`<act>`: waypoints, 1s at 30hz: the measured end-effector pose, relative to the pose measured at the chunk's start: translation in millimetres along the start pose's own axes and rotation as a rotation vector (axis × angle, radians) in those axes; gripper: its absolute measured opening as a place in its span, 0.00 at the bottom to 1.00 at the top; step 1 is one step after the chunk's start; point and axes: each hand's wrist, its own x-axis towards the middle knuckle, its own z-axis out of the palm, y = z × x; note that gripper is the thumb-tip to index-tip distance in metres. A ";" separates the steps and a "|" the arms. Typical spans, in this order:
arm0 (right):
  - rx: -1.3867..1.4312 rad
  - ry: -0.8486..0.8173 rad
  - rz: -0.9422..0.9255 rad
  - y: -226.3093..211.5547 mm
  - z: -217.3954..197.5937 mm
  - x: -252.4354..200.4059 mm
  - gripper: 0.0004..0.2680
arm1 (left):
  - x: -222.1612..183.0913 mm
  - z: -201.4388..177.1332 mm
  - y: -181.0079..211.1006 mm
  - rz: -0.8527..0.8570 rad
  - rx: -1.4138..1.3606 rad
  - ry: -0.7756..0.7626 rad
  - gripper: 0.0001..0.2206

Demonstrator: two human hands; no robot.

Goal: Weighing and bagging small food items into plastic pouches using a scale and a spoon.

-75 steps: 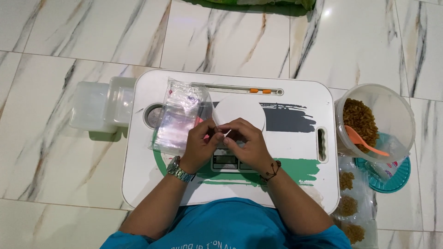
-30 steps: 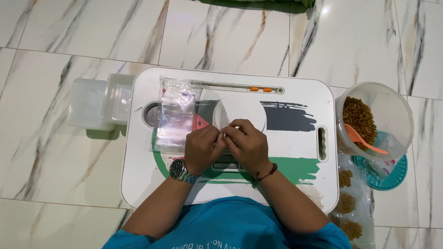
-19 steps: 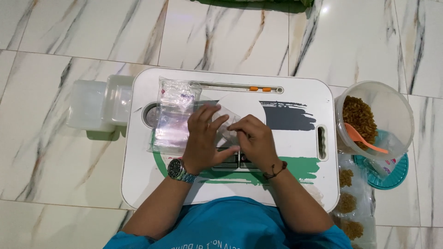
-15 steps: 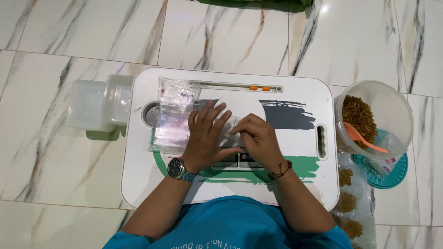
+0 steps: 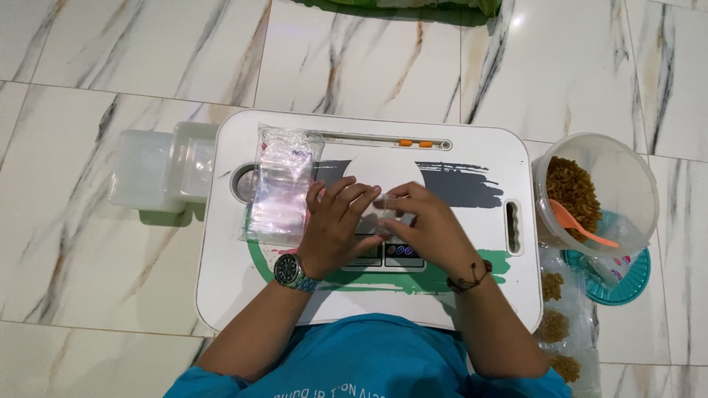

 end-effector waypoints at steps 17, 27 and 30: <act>-0.019 0.037 0.173 -25.3 -36.4 -14.6 0.18 | 5.8 -9.4 -11.0 -0.119 0.108 0.008 0.36; -0.021 0.061 0.150 -17.9 -33.5 -18.0 0.16 | 11.1 -16.1 -6.1 -0.112 0.008 0.014 0.39; -0.018 0.077 0.136 -15.1 -25.5 -20.3 0.15 | 12.8 -13.7 3.3 -0.071 -0.023 0.026 0.45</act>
